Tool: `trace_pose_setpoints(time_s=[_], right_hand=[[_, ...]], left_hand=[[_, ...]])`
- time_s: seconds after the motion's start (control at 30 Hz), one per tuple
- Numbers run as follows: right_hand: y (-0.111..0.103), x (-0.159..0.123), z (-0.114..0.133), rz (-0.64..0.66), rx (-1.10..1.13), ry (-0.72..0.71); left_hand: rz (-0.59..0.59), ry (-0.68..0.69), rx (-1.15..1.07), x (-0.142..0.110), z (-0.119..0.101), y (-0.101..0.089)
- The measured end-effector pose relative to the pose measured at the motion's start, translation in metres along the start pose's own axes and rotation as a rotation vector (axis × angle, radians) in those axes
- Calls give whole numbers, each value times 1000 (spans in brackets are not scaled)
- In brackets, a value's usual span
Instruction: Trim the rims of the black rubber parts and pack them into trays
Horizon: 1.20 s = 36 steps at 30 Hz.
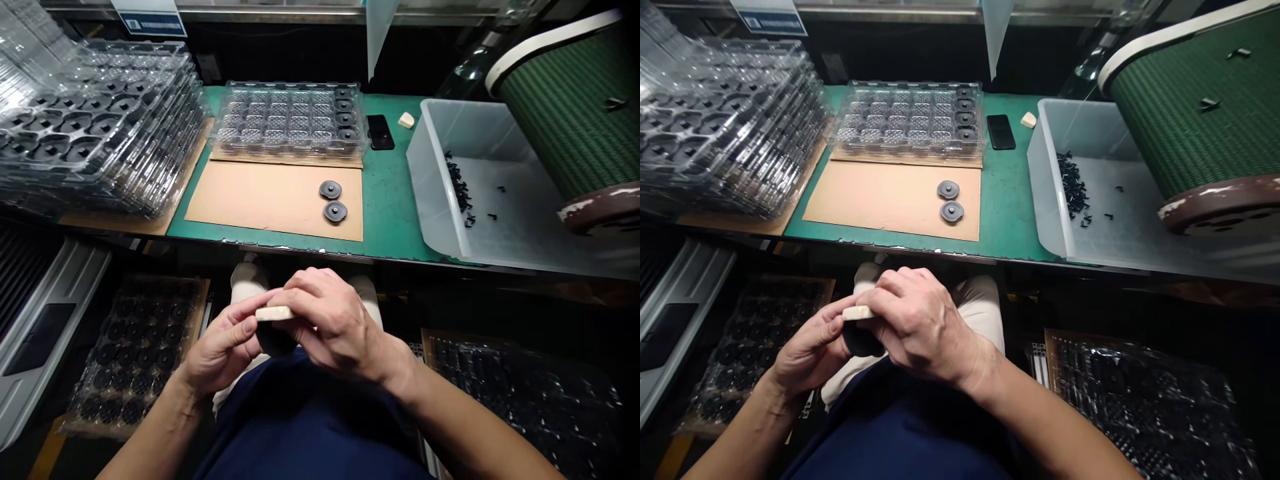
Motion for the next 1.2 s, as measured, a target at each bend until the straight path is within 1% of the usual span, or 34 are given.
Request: trace_pose_setpoints(time_s=[0.03, 0.1, 0.17, 0.23, 0.3, 0.4, 0.5, 0.57, 0.63, 0.7, 0.77, 0.83, 0.9, 1.0, 1.1, 1.2], right_hand=[[-3, -1, -4, -45, 104, 36], [-7, -5, -15, -154, 312, 177], [-5, -14, -28, -212, 503, 367], [6, -24, -39, -186, 675, 525], [20, -34, -47, -123, 793, 634], [37, -45, -56, -57, 805, 725], [46, -50, -60, -16, 727, 756], [47, -51, -62, -10, 707, 763], [45, -51, -63, -20, 710, 759], [41, -50, -63, -29, 694, 748], [38, -50, -64, -34, 664, 744], [35, -50, -66, -38, 654, 747], [33, -51, -68, -51, 666, 746], [27, -51, -75, -100, 698, 753], [14, -51, -90, -194, 704, 779], [-3, -51, -111, -301, 635, 790]], left_hand=[[6, 2, -20, 1, 0, 4], [-17, 6, -20, 6, 0, 11], [-111, -8, 51, 12, 1, 14], [-222, -31, 136, 16, 2, 14], [-296, -25, 164, 19, 2, 14], [-322, 44, 154, 20, 1, 15], [-267, 99, 186, 21, 4, 17], [-240, 128, 243, 21, 7, 17], [-237, 141, 314, 21, 10, 17], [-264, 125, 375, 21, 12, 15], [-318, 98, 403, 21, 12, 12], [-376, 74, 403, 21, 11, 9], [-409, 64, 391, 23, 8, 8], [-443, 74, 325, 27, 6, 7], [-466, 110, 218, 33, 5, 7], [-441, 132, 257, 38, 6, 8]])
Point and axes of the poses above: each hand's wrist, its own x-axis towards the middle knuckle, its own y-axis out of the palm, z = x × y, the point moved 4 cm from there along x, towards the middle knuckle, and after that the axes turned 8 degrees about y, right-handed, at the moved point
